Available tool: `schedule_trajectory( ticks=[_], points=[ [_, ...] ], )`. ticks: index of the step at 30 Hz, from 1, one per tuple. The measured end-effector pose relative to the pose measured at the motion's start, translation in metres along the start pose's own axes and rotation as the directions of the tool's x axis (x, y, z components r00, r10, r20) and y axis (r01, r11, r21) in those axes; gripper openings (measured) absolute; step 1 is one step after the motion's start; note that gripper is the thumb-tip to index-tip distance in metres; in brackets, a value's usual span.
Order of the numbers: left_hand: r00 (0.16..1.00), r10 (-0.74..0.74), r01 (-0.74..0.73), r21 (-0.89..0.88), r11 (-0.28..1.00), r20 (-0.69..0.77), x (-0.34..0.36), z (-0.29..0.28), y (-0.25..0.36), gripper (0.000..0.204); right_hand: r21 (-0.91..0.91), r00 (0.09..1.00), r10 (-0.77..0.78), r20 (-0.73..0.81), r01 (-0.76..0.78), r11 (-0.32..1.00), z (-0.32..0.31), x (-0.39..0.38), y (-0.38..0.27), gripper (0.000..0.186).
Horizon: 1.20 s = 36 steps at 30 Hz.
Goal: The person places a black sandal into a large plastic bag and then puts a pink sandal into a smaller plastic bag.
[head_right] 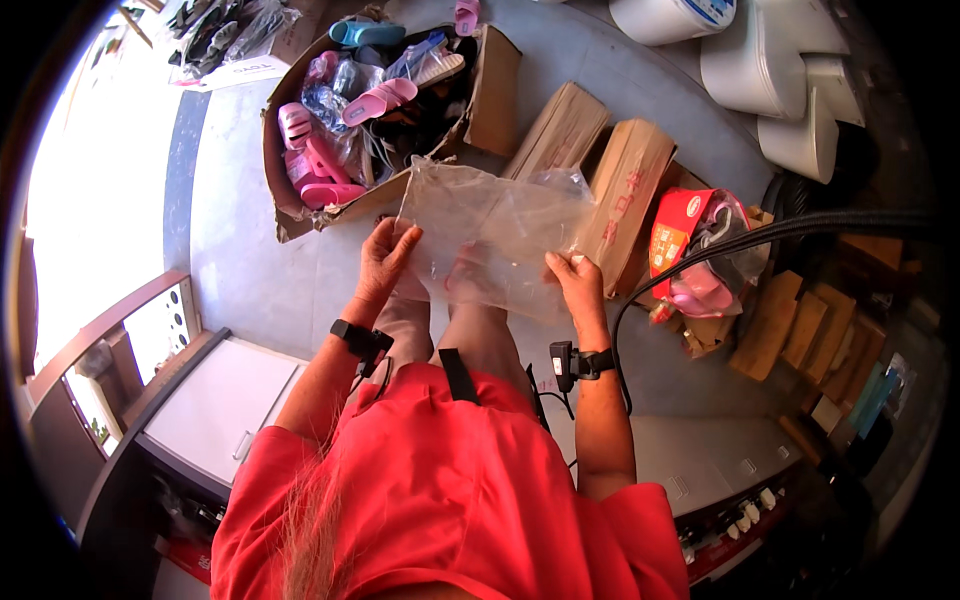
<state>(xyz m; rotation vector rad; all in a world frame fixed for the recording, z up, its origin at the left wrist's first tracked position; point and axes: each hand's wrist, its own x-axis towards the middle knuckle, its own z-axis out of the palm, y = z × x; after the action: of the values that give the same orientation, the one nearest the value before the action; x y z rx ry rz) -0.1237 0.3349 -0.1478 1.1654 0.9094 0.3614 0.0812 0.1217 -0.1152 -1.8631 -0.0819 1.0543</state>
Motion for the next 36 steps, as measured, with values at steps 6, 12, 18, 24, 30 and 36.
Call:
schedule_trajectory(
  ticks=[6,12,18,24,30,36],
  points=[
    [0.91,-0.31,0.313,0.035,0.949,0.275,0.023,-0.007,-0.029,0.026,0.057,0.991,0.009,-0.133,-0.001,0.998,0.003,0.026,0.018,0.024],
    [0.915,-0.339,0.327,0.091,0.941,0.219,0.05,-0.012,-0.062,0.024,0.152,0.977,0.08,-0.2,-0.049,0.987,0.01,0.062,0.041,0.024],
    [0.853,-0.419,0.436,0.015,0.9,0.311,0.069,-0.021,-0.074,0.02,0.177,0.968,0.103,-0.228,-0.063,0.982,0.028,0.093,0.054,0.025],
    [0.874,-0.431,0.437,0.027,0.899,0.226,0.077,-0.03,-0.105,0.014,0.046,0.98,0.089,-0.178,-0.082,0.996,0.023,0.115,0.094,0.019],
    [0.904,-0.426,0.424,0.043,0.905,0.044,0.078,-0.033,-0.15,0.015,0.062,0.957,0.158,-0.244,-0.147,0.987,0.02,0.134,0.143,0.023],
    [0.866,-0.498,0.495,0.071,0.866,0.032,0.067,-0.042,-0.187,0.017,0.308,0.855,0.365,-0.368,-0.259,0.915,0.013,0.172,0.174,0.031]
  ],
)
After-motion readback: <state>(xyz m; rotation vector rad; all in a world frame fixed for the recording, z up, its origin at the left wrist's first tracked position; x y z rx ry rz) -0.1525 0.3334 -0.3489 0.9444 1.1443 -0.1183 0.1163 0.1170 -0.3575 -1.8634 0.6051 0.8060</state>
